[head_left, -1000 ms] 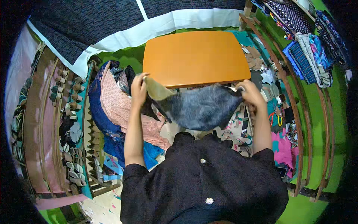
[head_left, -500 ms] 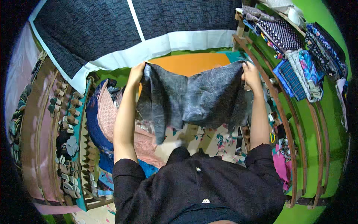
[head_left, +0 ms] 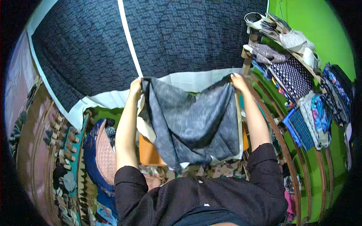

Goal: Folding pieces of floral and patterned fabric on a table.

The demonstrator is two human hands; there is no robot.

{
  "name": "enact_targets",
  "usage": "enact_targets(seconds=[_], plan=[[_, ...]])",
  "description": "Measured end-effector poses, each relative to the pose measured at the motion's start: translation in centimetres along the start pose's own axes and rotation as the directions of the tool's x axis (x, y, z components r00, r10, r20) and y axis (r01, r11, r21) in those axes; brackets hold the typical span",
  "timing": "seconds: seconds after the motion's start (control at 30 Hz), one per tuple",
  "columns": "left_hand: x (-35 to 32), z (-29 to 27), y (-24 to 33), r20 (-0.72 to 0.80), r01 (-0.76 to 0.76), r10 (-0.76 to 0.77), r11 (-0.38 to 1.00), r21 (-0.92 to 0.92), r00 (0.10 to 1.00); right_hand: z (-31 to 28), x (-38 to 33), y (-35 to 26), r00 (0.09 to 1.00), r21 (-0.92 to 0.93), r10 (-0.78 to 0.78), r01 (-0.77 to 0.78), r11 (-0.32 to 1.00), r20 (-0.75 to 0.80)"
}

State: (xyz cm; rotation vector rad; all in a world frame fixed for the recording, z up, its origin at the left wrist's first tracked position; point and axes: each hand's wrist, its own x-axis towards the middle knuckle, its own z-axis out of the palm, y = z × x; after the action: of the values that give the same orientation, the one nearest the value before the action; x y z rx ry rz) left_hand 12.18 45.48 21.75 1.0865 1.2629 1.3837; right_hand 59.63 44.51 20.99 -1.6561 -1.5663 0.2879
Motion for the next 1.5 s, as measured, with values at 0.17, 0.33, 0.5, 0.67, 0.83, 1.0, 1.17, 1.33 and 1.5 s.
enact_targets(seconds=[0.17, 0.33, 0.5, 0.67, 0.83, 1.0, 1.17, 1.33, 1.5], plan=[[4.2, -1.1, 9.4, -0.166, -0.587, 0.578, 0.69, -0.425, 0.799, -0.6, 3.1, -10.5, 0.749, 0.295, -0.317, 0.558, 0.776, -0.582], [2.0, -2.9, 9.1, -0.19, -0.572, 0.565, 0.639, -0.515, 0.803, -5.3, 2.4, -7.1, 0.686, 0.472, -0.273, 0.685, 0.556, -0.674], [1.3, -13.1, -3.0, -0.318, -0.48, 0.36, 0.678, -0.556, 0.877, -5.9, -1.1, 1.9, 0.913, 0.909, -0.063, 0.407, 0.093, -0.402], [-3.9, -17.5, -18.4, -0.521, -0.174, 0.07, 0.973, -0.154, 0.851, -1.7, -8.7, 6.7, 0.89, 0.678, 0.216, 0.131, 0.723, -0.402], [-12.1, -16.7, -29.7, -0.374, -0.009, 0.377, 0.714, 0.7, 0.847, 6.1, -17.4, 17.1, 0.825, 0.507, 0.494, -0.312, 0.804, -0.276], [-14.7, -18.7, -37.5, -0.622, 0.474, 0.209, 0.482, 0.737, 0.755, 9.2, -22.7, 19.6, 0.326, 0.682, 0.945, -0.684, 0.26, -0.034], [-13.7, -21.4, -41.4, -0.897, 0.803, -0.415, 0.581, -0.135, 0.15, 8.8, -24.2, 22.5, 0.181, 0.797, 0.932, -0.583, -0.154, 0.313], [-12.4, -21.6, -37.0, -0.543, 0.39, -0.685, 0.726, -0.567, 0.485, 7.3, -26.0, 24.3, 0.38, 0.866, 0.836, -0.458, -0.202, 0.396], [-7.8, -15.1, -28.8, -0.347, 0.051, -0.437, 0.679, -0.732, 0.83, 2.9, -22.9, 24.9, 0.63, 0.979, 0.765, -0.204, 0.0, 0.131]])
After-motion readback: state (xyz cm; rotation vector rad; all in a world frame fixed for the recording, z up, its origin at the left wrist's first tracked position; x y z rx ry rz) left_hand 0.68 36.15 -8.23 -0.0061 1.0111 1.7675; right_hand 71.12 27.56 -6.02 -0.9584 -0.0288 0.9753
